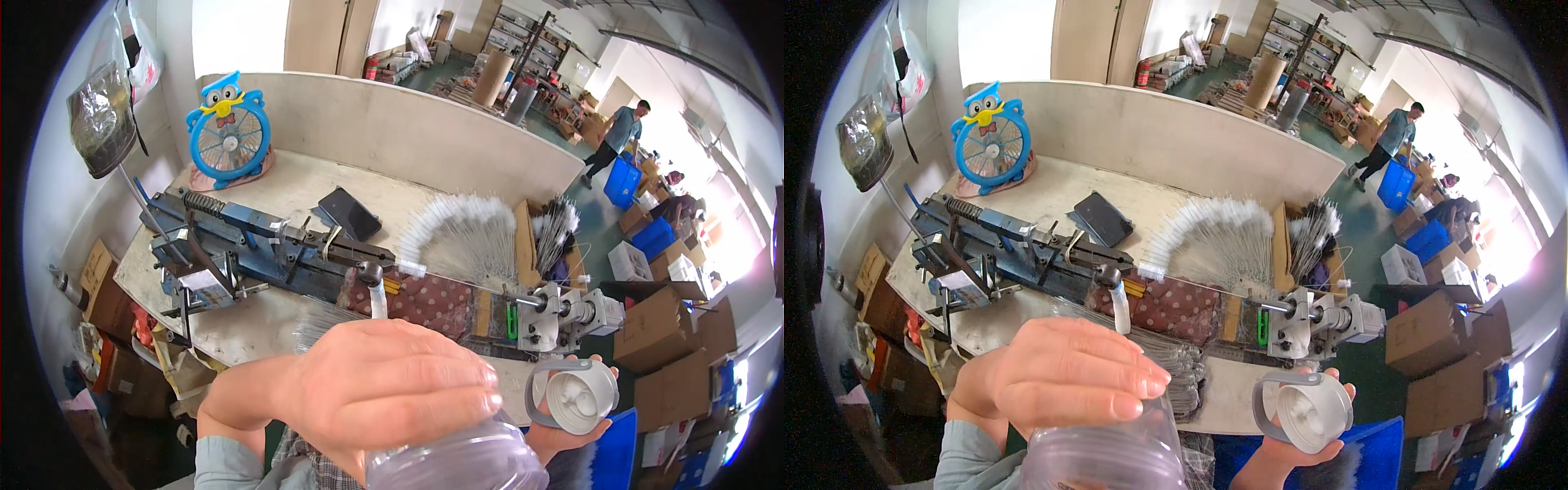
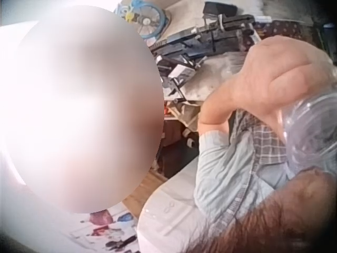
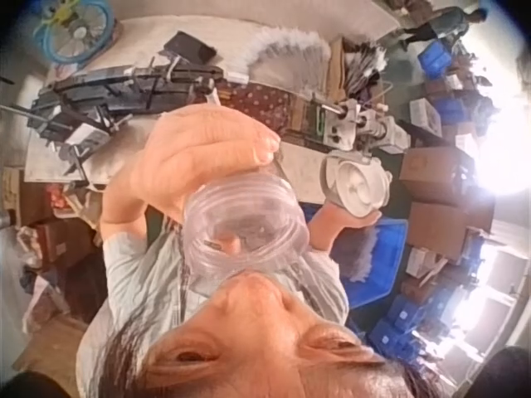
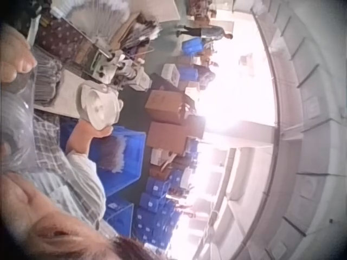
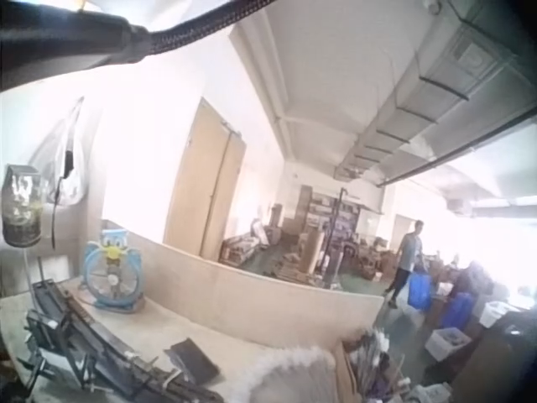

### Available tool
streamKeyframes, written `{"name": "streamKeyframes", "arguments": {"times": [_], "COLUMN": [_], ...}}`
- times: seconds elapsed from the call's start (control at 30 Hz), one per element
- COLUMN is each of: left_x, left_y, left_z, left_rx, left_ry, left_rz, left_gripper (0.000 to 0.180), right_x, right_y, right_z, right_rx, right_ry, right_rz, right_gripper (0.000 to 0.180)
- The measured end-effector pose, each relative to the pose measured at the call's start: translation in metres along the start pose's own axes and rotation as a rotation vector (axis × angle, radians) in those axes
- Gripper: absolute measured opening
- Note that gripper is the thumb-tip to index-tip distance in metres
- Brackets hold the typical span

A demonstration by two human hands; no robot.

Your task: Assembling small bristled brushes using a specialized industrial assembly machine.

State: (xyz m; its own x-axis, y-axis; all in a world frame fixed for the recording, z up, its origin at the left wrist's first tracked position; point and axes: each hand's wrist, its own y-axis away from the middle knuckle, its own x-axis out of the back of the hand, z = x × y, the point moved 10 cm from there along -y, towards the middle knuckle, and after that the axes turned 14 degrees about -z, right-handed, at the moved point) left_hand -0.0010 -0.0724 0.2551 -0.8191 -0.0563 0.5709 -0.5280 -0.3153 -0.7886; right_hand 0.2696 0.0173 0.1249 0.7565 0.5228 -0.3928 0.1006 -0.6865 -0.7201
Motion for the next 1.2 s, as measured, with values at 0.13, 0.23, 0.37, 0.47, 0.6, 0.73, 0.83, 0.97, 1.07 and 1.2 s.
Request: {"name": "streamKeyframes", "arguments": {"times": [0.13,0.23,0.37,0.47,0.6,0.73,0.83,0.97,1.07,1.2], "left_x": [0.004,-0.005,-0.013,-0.024,-0.042,-0.05,-0.044,-0.029,-0.017,-0.009], "left_y": [0.019,0.037,0.077,0.107,0.151,0.198,0.214,0.224,0.224,0.246], "left_z": [-0.017,-0.036,-0.047,-0.048,-0.047,-0.045,-0.037,-0.026,-0.02,0.003], "left_rx": [0.19,0.218,0.466,0.607,0.823,0.995,1.004,0.967,0.922,0.946], "left_ry": [0.11,0.192,0.259,0.28,0.367,0.498,0.571,0.484,0.548,0.506], "left_rz": [-0.005,-0.063,-0.043,-0.021,0.063,0.203,0.326,0.348,0.474,0.578], "left_gripper": [0.028,0.055,0.082,0.088,0.089,0.091,0.092,0.089,0.088,0.088], "right_x": [-0.04,-0.067,-0.112,-0.164,-0.218,-0.253,-0.265,-0.284,-0.297,-0.319], "right_y": [-0.019,-0.033,-0.048,-0.055,-0.039,-0.012,-0.005,0.003,0.007,0.023], "right_z": [0.01,0.001,0.037,0.043,0.065,0.084,0.1,0.11,0.116,0.111], "right_rx": [-0.019,0.044,-0.023,-0.027,-0.123,-0.005,-0.042,-0.034,-0.004,0.027], "right_ry": [-0.091,0.016,-0.034,0.295,0.403,0.55,0.448,0.273,0.167,0.211], "right_rz": [-0.089,-0.044,-0.165,-0.484,-0.877,-1.044,-1.093,-1.163,-1.198,-1.231], "right_gripper": [0.077,0.074,0.068,0.066,0.055,0.05,0.05,0.045,0.043,0.049]}}
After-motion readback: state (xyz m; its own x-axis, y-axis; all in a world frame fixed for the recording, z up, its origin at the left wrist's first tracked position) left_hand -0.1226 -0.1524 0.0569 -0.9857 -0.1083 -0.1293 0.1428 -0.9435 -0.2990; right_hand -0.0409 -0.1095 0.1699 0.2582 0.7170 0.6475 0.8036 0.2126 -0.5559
